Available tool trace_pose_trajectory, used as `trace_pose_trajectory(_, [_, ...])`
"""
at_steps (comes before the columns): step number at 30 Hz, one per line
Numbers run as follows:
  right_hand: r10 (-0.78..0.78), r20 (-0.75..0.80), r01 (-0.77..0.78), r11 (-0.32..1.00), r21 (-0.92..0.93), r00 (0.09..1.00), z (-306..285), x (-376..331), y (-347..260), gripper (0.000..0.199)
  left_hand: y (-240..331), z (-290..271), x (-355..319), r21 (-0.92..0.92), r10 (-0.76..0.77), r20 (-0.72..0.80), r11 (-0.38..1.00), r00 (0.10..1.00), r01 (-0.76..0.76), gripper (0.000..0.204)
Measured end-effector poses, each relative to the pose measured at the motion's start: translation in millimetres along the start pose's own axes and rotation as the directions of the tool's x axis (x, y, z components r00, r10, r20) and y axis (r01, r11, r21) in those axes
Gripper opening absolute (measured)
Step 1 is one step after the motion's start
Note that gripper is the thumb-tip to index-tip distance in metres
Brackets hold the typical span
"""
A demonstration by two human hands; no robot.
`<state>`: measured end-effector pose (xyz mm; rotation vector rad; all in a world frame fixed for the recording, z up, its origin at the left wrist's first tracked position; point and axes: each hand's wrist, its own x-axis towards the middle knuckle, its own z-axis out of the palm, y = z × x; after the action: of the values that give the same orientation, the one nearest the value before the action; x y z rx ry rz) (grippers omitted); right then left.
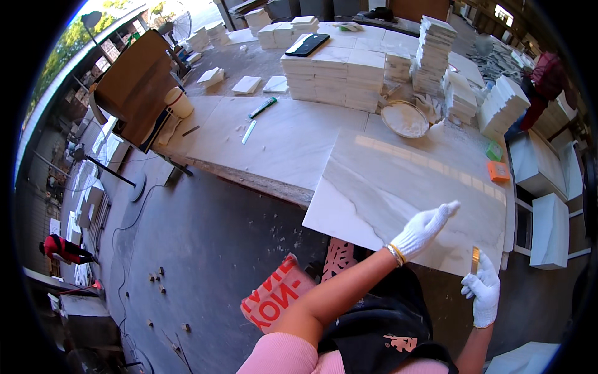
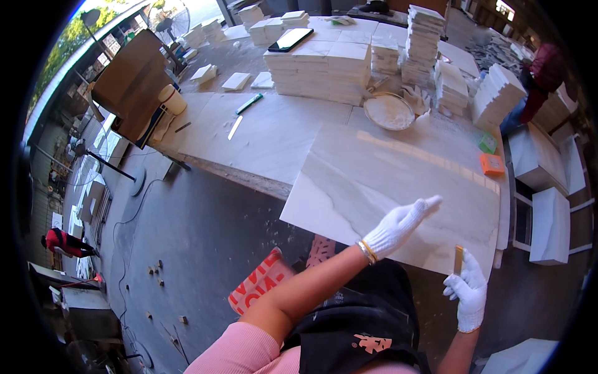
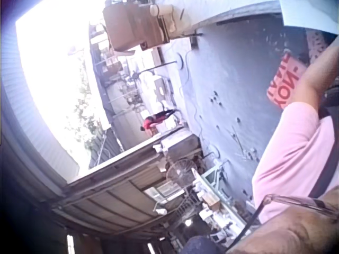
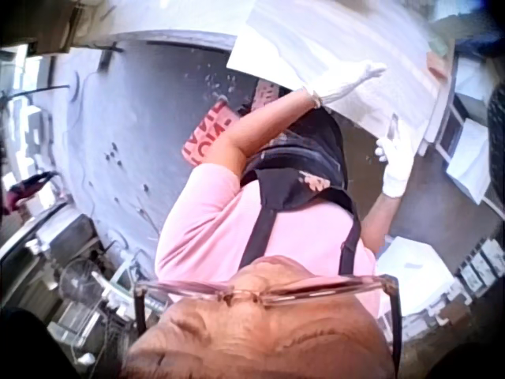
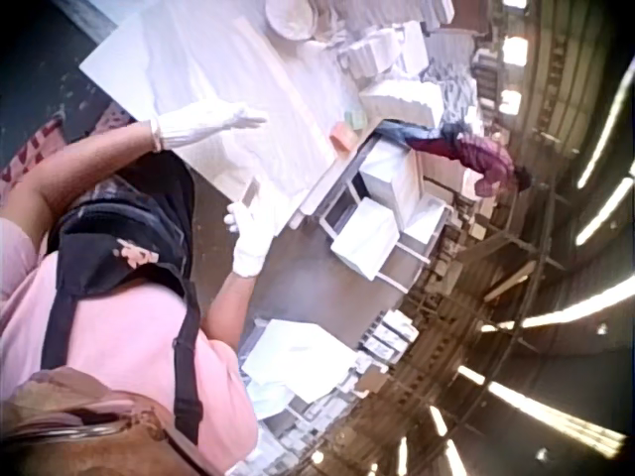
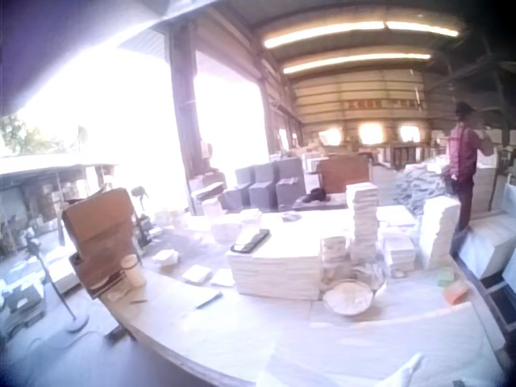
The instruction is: The person scrapes a white rectangular tile with a small metal scraper, removing residue from the surface. They repeatedly dip the scraper into a small bowl of white powder and continue scraping different areas of the tile.
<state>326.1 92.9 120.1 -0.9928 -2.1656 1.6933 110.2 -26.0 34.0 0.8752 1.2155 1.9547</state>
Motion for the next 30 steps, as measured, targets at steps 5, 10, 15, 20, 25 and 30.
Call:
trace_pose_trajectory(5, [-0.112,-0.003,0.112,0.993,0.038,0.994,-7,49,0,0.012,23,-61,42,0.975,0.185,-0.140,0.196,0.973,0.103,0.058])
trace_pose_trajectory(10, [-0.136,0.054,0.132,0.988,0.076,0.989,16,134,-19,0.015,-2,-118,65,0.984,0.307,-0.115,-0.092,0.945,0.150,0.064])
trace_pose_trajectory(15, [-0.119,0.059,0.119,0.993,-0.001,0.991,55,200,-63,0.029,-2,-117,75,0.984,0.317,-0.113,-0.096,0.942,0.151,0.066])
trace_pose_trajectory(20, [-0.123,0.068,0.115,0.986,0.118,0.990,94,261,-66,0.029,4,-113,74,0.982,0.263,-0.135,-0.095,0.955,0.165,0.066])
trace_pose_trajectory(25, [-0.104,0.054,0.098,0.990,0.098,0.993,121,298,-58,0.022,4,-114,74,0.981,0.255,-0.140,-0.092,0.957,0.168,0.066])
trace_pose_trajectory(30, [-0.110,0.041,0.102,0.983,0.155,0.993,134,310,-54,0.019,5,-115,74,0.981,0.244,-0.153,-0.082,0.958,0.178,0.066])
